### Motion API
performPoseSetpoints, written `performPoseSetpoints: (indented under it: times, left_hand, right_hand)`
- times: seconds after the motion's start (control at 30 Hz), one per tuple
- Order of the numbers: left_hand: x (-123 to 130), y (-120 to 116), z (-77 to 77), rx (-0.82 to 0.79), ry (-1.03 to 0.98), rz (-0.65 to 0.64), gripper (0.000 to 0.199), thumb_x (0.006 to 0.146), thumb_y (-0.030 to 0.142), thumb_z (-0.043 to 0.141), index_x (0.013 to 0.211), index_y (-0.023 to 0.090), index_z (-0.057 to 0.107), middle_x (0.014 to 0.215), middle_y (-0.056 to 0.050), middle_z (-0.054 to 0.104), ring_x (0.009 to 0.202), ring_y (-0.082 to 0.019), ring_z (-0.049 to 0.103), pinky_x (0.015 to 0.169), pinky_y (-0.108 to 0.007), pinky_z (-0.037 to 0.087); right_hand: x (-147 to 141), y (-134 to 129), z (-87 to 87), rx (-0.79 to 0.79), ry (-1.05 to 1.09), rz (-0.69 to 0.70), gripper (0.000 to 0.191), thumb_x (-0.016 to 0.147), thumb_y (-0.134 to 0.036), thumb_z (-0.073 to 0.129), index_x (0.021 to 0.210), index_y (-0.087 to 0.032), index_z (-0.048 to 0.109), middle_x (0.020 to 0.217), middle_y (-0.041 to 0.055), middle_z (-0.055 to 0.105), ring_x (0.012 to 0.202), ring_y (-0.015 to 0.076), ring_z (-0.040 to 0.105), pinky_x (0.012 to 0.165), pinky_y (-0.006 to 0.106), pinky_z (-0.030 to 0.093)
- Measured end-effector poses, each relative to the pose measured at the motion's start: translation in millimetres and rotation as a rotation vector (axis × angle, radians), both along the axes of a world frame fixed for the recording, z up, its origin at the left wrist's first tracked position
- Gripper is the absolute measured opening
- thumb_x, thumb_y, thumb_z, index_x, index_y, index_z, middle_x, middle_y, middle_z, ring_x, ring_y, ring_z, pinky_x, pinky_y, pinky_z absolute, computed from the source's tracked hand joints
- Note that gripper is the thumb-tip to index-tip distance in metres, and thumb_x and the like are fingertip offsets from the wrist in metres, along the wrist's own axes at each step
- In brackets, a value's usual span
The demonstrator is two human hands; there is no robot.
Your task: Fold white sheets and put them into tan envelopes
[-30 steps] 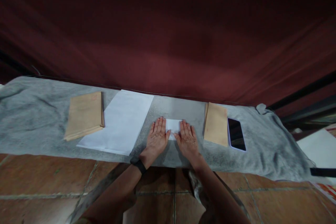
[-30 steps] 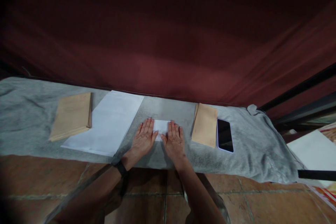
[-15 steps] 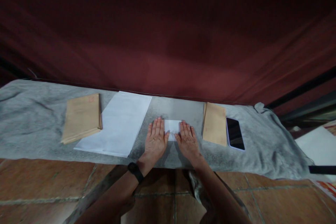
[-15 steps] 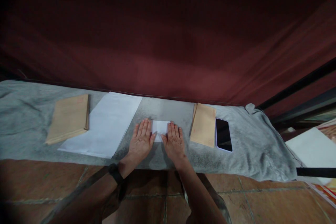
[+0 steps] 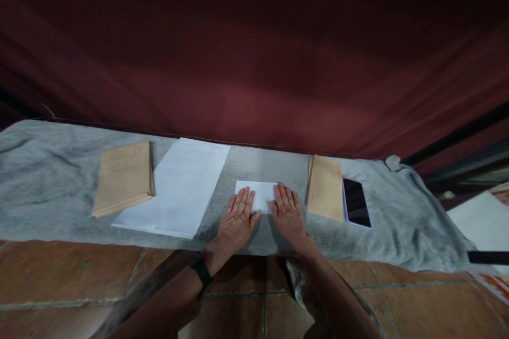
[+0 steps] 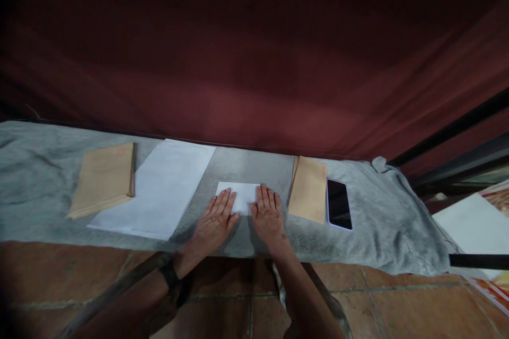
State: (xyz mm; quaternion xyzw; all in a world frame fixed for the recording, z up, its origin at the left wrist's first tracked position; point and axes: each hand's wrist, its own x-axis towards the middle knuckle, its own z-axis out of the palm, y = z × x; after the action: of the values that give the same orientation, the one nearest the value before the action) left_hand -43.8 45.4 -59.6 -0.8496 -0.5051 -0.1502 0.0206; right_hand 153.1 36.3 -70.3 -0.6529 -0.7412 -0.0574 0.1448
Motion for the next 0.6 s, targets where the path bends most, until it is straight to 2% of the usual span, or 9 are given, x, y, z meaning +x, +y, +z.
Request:
performPoseSetpoints:
  times: [0.17,0.3,0.47,0.6]
  left_hand:
    - [-6.1,0.7,-3.1,0.002,-0.015,0.058,0.061,0.104,0.038,0.035,0.154,0.002,0.04,0.16,-0.022,0.039,0.15,-0.031,0.037,0.123,-0.049,0.035]
    - [-3.4,1.0,1.1,-0.004,-0.01,0.092,0.059,0.105,0.036,0.033,0.152,0.002,0.043,0.159,-0.022,0.041,0.149,-0.032,0.04,0.123,-0.052,0.034]
    - [6.1,3.9,10.5,-0.011,0.004,0.0,0.056,0.104,0.027,0.031,0.154,0.004,0.041,0.161,-0.017,0.04,0.153,-0.027,0.033,0.126,-0.048,0.029]
    - [15.5,12.5,7.1,-0.047,0.013,-0.025,0.058,0.101,0.019,0.028,0.156,0.005,0.037,0.163,-0.015,0.038,0.154,-0.023,0.029,0.128,-0.046,0.026]
  right_hand:
    - [3.1,-0.5,0.0,0.024,-0.001,-0.011,0.053,0.109,-0.032,0.033,0.157,-0.011,0.04,0.162,0.0139,0.041,0.148,0.0289,0.039,0.122,0.049,0.027]
    - [-0.6,2.6,5.9,0.023,0.036,0.001,0.053,0.108,-0.031,0.033,0.157,-0.011,0.04,0.162,0.0145,0.039,0.149,0.0286,0.038,0.123,0.051,0.027]
    - [-19.8,7.9,14.9,-0.078,0.107,0.089,0.053,0.109,-0.032,0.03,0.156,-0.011,0.042,0.164,0.0115,0.037,0.152,0.0254,0.036,0.125,0.047,0.026]
    - [-33.1,10.7,14.0,-0.163,0.143,0.114,0.054,0.11,-0.035,0.025,0.156,-0.013,0.042,0.164,0.01,0.038,0.152,0.023,0.035,0.126,0.046,0.025]
